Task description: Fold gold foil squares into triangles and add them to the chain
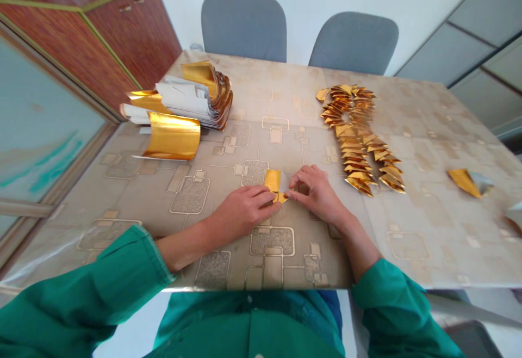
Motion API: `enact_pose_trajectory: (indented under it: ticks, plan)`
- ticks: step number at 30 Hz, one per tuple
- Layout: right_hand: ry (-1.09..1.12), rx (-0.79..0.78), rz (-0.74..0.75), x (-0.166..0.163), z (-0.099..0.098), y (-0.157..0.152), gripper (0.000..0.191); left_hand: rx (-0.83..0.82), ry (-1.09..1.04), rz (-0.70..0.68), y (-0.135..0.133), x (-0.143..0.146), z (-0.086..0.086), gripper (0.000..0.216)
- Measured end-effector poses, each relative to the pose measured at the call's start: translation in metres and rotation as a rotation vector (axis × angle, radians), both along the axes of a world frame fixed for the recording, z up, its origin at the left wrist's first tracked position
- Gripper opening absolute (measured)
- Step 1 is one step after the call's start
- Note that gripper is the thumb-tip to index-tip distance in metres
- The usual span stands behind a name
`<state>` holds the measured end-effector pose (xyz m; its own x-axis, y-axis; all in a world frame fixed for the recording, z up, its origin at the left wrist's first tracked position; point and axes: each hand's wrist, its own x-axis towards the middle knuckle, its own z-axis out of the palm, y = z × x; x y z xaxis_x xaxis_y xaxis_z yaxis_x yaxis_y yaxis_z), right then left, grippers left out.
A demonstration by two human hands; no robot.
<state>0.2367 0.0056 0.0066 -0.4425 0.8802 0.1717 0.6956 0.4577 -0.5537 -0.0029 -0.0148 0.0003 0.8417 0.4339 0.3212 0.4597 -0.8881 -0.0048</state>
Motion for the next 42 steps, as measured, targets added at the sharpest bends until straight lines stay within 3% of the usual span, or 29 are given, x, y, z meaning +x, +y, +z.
enact_pose_trajectory:
  ticks: [4, 10, 15, 22, 27, 35, 42]
  plan:
    - [-0.058, 0.004, -0.031, -0.007, -0.003, -0.002, 0.015, -0.021, -0.019, 0.017, 0.001, 0.001, 0.000, 0.021]
    - [-0.012, -0.057, -0.061, 0.014, -0.004, 0.007, 0.013, -0.119, -0.131, 0.053, 0.007, 0.005, 0.000, 0.017]
    - [0.035, 0.023, -0.028, 0.012, -0.003, 0.007, 0.014, -0.107, -0.206, 0.089, 0.014, 0.002, -0.003, 0.021]
    - [0.006, 0.089, 0.053, 0.010, -0.003, 0.007, 0.041, -0.078, -0.188, 0.081, 0.022, -0.007, -0.005, 0.019]
    - [-0.017, 0.126, 0.086, 0.011, 0.001, 0.005, 0.047, -0.051, -0.148, 0.049, 0.029, -0.010, -0.005, 0.024]
    - [-0.021, 0.102, 0.220, 0.006, 0.002, 0.005, 0.013, -0.050, -0.170, -0.017, 0.039, -0.017, -0.009, 0.024]
    - [0.014, 0.039, 0.238, -0.006, 0.001, 0.002, 0.012, -0.114, -0.229, 0.085, 0.031, -0.006, -0.005, 0.022]
